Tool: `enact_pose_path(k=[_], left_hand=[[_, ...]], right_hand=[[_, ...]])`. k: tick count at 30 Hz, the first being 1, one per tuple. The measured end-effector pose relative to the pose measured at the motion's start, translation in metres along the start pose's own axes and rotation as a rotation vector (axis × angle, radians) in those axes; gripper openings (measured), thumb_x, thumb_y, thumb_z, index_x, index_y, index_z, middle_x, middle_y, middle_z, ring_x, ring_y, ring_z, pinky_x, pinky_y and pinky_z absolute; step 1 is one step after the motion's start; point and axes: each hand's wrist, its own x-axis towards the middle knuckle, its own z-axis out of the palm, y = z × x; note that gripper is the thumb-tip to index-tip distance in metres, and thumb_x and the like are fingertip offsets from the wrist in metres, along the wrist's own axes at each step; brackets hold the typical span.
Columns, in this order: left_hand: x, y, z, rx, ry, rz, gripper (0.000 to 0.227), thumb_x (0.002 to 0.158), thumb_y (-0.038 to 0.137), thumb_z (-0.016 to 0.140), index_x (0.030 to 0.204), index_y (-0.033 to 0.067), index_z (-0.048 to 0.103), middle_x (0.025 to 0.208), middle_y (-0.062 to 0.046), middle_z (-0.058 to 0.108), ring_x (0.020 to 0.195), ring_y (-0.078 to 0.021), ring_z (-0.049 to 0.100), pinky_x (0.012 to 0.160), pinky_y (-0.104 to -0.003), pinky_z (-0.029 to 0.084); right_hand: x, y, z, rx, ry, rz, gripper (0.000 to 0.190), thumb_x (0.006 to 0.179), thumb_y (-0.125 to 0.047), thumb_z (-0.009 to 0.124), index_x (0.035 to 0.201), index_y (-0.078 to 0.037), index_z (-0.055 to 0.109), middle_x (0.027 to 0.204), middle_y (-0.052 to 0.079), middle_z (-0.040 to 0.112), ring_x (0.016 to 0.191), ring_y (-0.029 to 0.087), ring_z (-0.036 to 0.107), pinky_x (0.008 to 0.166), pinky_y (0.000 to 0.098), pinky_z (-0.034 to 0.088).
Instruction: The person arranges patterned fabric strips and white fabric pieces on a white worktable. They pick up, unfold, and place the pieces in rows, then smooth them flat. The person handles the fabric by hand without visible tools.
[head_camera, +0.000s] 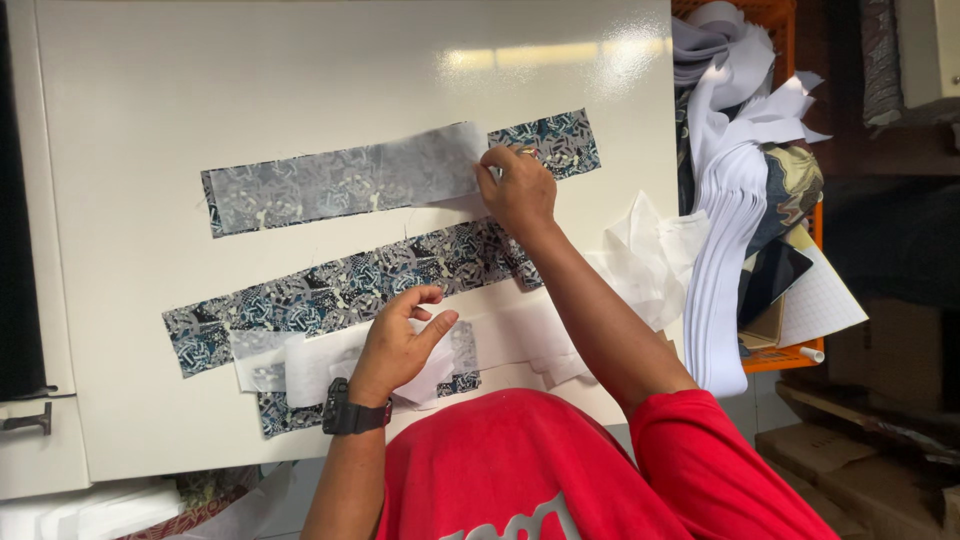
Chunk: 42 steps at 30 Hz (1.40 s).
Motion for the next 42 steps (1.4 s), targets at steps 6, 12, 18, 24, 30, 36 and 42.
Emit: enact_pose_path(k=[6,12,18,24,30,36,42], left_hand=[[0.019,-0.007,-0.003,-0.005,0.064,-0.008,0.048,0.085,0.037,0.077,0.121,0.0052,0.068,0.114,-0.005,0.073,0.092,-0.0161,0.066,0.073,-0.033,0.055],[0.040,-0.010,0.006,-0.697,-0.153,-0.006,0.078,0.096,0.051,0.071,0.149,0.0023,0.042,0.135,-0.017,0.064,0.109,-0.0181,0.065,0.096,-0.032,0.054],[0.025,-0.028,-0.021,-1.470,0.006,0.272,0.075,0.097,0.045,0.074,0.152,0.0029,0.046,0.127,-0.017,0.064,0.108,-0.0280,0.070,0.094,-0.048,0.059],[-0.065,-0.041,-0.082,-0.657,0.229,0.120,0.037,0.094,0.010,0.077,0.127,-0.0009,0.064,0.108,-0.015,0.068,0.096,-0.0245,0.068,0.087,-0.044,0.055],[-0.081,-0.019,-0.080,0.335,-0.122,-0.144,0.042,0.077,0.028,0.080,0.110,0.0031,0.071,0.099,-0.017,0.076,0.091,-0.0350,0.074,0.084,-0.043,0.056],[-0.067,0.002,-0.032,0.775,-0.344,-0.414,0.056,0.073,0.046,0.085,0.116,0.0129,0.070,0.106,-0.010,0.076,0.104,-0.0296,0.072,0.091,-0.043,0.057],[-0.060,0.035,-0.044,0.551,0.148,0.085,0.112,0.052,0.055,0.092,0.140,-0.0001,0.048,0.137,-0.022,0.055,0.122,-0.0401,0.056,0.095,-0.048,0.049]], right_hand=[[0.006,0.003,-0.003,0.059,0.043,-0.043,0.021,0.084,-0.014,0.079,0.105,-0.011,0.074,0.086,0.004,0.077,0.071,0.024,0.070,0.065,0.0405,0.054],[-0.015,-0.043,-0.043,0.593,-0.402,0.054,0.025,0.093,-0.013,0.072,0.117,-0.007,0.069,0.092,0.007,0.076,0.079,0.014,0.074,0.073,0.0292,0.062],[-0.116,-0.048,-0.106,0.861,-1.138,0.133,0.020,0.097,-0.015,0.066,0.113,-0.005,0.069,0.092,0.004,0.075,0.080,0.013,0.071,0.071,0.0282,0.058],[-0.145,0.024,-0.134,0.412,-0.998,0.107,0.032,0.083,-0.025,0.082,0.109,-0.009,0.073,0.094,0.007,0.075,0.082,0.020,0.071,0.075,0.0342,0.059],[-0.145,0.040,-0.121,-0.028,-0.535,-0.258,0.053,0.064,-0.042,0.087,0.104,-0.009,0.075,0.102,0.011,0.073,0.097,0.031,0.067,0.077,0.0424,0.054],[-0.136,0.013,-0.090,-0.207,-0.889,-0.214,0.024,0.077,-0.023,0.081,0.099,-0.015,0.076,0.095,0.005,0.074,0.098,0.025,0.068,0.082,0.0428,0.052],[-0.091,0.016,-0.151,0.320,-0.842,-0.286,0.025,0.080,-0.025,0.083,0.093,-0.007,0.072,0.088,0.010,0.073,0.082,0.028,0.068,0.074,0.0398,0.052]])
